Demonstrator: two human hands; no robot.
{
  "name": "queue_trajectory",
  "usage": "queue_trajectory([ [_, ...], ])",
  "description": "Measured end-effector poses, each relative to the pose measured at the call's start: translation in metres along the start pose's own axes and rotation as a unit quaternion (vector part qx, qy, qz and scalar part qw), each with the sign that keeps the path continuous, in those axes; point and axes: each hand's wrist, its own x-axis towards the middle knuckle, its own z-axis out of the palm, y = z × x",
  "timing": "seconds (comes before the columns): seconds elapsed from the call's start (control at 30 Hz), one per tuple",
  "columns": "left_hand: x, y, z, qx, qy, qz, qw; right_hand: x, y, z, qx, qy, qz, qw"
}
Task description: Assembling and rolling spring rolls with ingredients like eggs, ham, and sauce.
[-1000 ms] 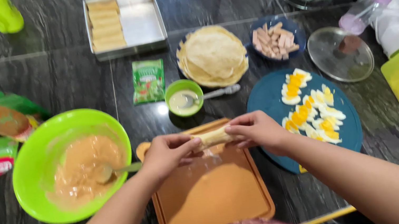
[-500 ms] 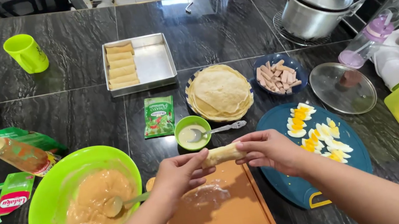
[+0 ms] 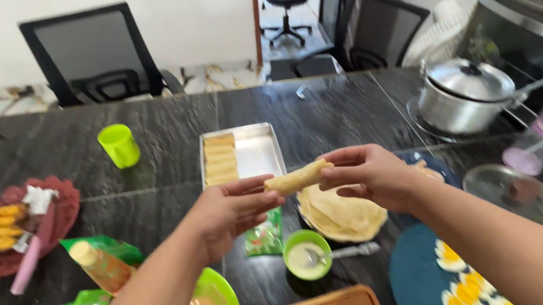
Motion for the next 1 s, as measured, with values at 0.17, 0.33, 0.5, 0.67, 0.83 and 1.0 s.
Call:
queue_trajectory([
  [0.17,0.016,0.071,-0.037,-0.008,0.03,0.011,0.999,0.065,-0.034,0.015,0.012,-0.049,-0.062,0.997],
  [0.33,0.052,0.084,-0.072,0.049,0.047,0.026,0.997,0.112,-0.042,0.034,0.003,-0.041,-0.061,0.997],
  [0.5,0.121,0.065,-0.11,0.149,0.052,0.078,0.984,0.164,-0.028,0.037,0.014,-0.015,-0.039,0.999],
  [0.67,0.173,0.037,-0.124,0.334,0.059,0.162,0.927,0.225,0.009,0.02,-0.074,-0.036,-0.076,0.994],
  [0.83,0.198,0.008,-0.132,0.451,0.023,0.178,0.874,0.281,0.059,-0.004,-0.162,-0.114,-0.126,0.972],
  [1.0,0.238,-0.027,-0.147,0.593,-0.055,0.268,0.757,0.298,0.064,0.002,-0.334,-0.183,-0.141,0.914],
])
